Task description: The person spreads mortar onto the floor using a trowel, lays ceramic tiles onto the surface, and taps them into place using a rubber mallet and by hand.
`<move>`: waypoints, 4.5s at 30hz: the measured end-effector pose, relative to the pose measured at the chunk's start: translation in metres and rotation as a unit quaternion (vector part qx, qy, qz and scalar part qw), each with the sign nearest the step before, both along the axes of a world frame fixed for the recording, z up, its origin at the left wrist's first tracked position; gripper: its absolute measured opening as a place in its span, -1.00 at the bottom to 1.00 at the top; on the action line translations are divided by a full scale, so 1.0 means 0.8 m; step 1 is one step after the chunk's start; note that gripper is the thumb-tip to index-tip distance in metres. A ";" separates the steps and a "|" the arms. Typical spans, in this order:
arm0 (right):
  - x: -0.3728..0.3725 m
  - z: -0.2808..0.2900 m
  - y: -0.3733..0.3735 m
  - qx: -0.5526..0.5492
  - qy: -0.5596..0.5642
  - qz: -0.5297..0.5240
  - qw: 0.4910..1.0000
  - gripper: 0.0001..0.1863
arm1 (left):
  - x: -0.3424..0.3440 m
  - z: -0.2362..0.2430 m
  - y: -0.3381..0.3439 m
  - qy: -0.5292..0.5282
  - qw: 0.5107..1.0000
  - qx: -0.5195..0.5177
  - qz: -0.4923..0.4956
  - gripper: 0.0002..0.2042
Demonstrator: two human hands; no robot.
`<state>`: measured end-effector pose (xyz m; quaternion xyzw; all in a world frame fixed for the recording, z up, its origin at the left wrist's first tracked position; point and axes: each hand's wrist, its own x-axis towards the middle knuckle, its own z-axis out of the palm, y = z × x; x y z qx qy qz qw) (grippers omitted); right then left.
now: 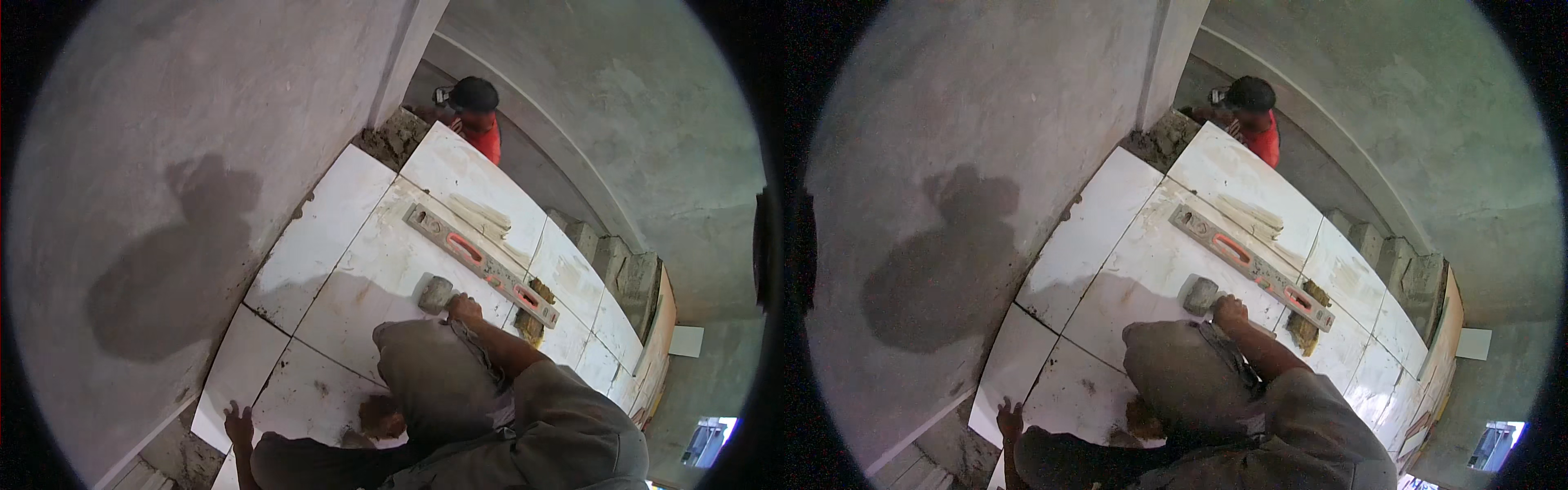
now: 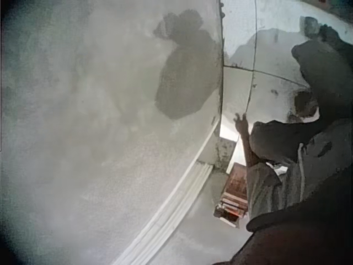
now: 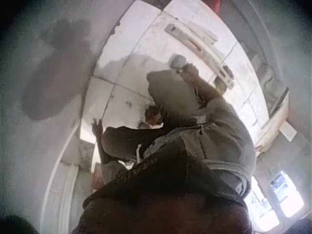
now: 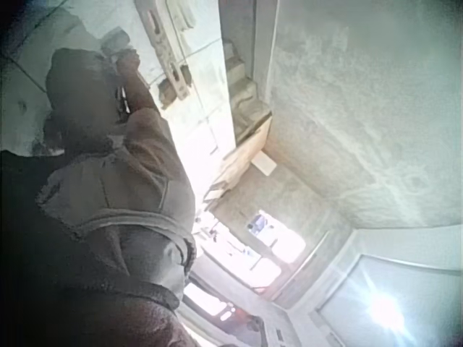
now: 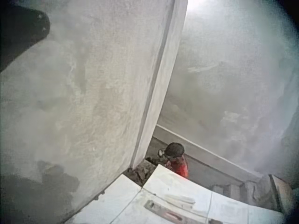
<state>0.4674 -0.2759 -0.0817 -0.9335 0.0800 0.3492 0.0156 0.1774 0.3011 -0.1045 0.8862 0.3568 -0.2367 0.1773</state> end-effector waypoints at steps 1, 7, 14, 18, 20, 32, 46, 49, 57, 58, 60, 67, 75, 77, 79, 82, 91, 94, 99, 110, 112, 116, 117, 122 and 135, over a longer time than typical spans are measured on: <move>0.002 0.002 0.003 0.004 0.004 -0.006 1.000 -0.69 | 0.007 0.001 -0.003 0.031 0.999 0.001 0.019 -0.39; 0.005 0.012 0.011 -0.042 -0.006 0.023 0.999 -0.65 | 0.031 0.018 -0.015 0.040 0.999 0.033 -0.002 -0.42; 0.007 0.010 0.015 -0.062 0.012 0.023 0.998 -0.69 | 0.033 0.016 -0.022 0.051 0.996 0.077 -0.007 -0.44; 0.011 0.017 0.019 -0.056 0.013 -0.007 0.998 -0.55 | 0.039 0.019 -0.022 0.031 0.995 0.093 -0.012 -0.47; 0.014 0.023 0.020 -0.019 0.080 0.038 0.996 -0.54 | 0.045 0.026 -0.018 0.052 0.995 0.089 -0.017 -0.47; 0.011 0.022 0.017 -0.042 0.026 0.039 0.998 -0.55 | 0.057 0.022 -0.018 0.019 0.991 0.127 -0.038 -0.41; -0.082 0.015 -0.096 0.052 -0.057 0.033 0.996 -0.64 | 0.122 0.098 -0.028 0.050 0.980 -0.191 -0.037 -0.43; -0.172 0.014 -0.192 0.010 -0.057 -0.064 0.996 -0.35 | 0.169 0.120 -0.028 -0.014 0.939 0.050 -0.341 -0.61; -0.319 -0.035 -0.301 -0.084 0.026 -0.265 0.960 -0.21 | 0.179 0.151 -0.113 -0.010 0.981 -0.106 -0.164 -0.50; -0.323 -0.039 -0.296 -0.125 0.062 -0.217 0.966 -0.07 | 0.180 0.157 -0.119 0.027 0.970 -0.144 -0.195 -0.48; -0.316 -0.037 -0.294 -0.103 0.056 -0.325 0.939 0.44 | 0.176 0.172 -0.126 0.053 0.974 -0.107 -0.190 -0.47; -0.292 0.005 -0.283 -0.026 0.073 -0.389 0.918 0.51 | 0.185 0.243 -0.168 -0.123 0.983 -0.021 -0.133 -0.54; -0.297 -0.036 -0.295 -0.067 0.093 -0.399 0.910 0.39 | 0.187 0.218 -0.278 0.013 0.963 0.060 -0.262 -0.60; -0.305 -0.038 -0.312 -0.082 0.086 -0.367 0.923 0.40 | 0.171 0.192 -0.294 -0.120 0.978 0.012 -0.168 -0.55; -0.307 -0.034 -0.333 -0.083 0.087 -0.328 0.937 0.41 | 0.156 0.148 -0.332 -0.283 0.954 0.010 0.100 -0.54; -0.302 -0.027 -0.352 -0.080 0.091 -0.329 0.937 0.43 | 0.118 0.110 -0.384 -0.064 0.975 0.049 0.207 -0.27; -0.275 -0.020 -0.302 -0.024 0.109 -0.400 0.910 0.50 | 0.076 0.031 -0.527 -0.001 0.916 -0.063 0.397 -0.33; -0.276 -0.009 -0.298 -0.003 0.114 -0.390 0.914 0.52 | 0.104 0.017 -0.518 0.015 0.922 0.034 0.386 -0.30; -0.273 -0.002 -0.290 0.008 0.122 -0.411 0.903 0.55 | 0.182 0.009 -0.489 -0.071 0.969 0.010 0.238 -0.26; -0.262 0.011 -0.288 0.016 0.121 -0.434 0.892 0.58 | 0.348 0.054 -0.480 -0.003 0.994 -0.062 -0.089 -0.33; -0.262 0.013 -0.286 -0.009 0.125 -0.398 0.909 0.57 | 0.351 0.060 -0.494 0.006 0.993 -0.101 -0.067 -0.37; -0.268 0.017 -0.284 0.012 0.099 -0.421 0.902 0.56 | 0.356 0.074 -0.507 0.016 0.993 -0.113 -0.016 -0.49; -0.269 0.018 -0.285 0.019 0.084 -0.415 0.906 0.55 | 0.357 0.080 -0.505 0.013 0.995 -0.103 -0.006 -0.51; -0.281 0.020 -0.282 0.003 0.091 -0.413 0.906 0.55 | 0.355 0.087 -0.481 0.048 0.977 -0.201 -0.052 -0.22; -0.334 0.031 -0.262 0.003 0.001 -0.364 0.931 0.31 | 0.072 0.157 -0.254 -0.380 0.851 -0.298 0.206 -0.52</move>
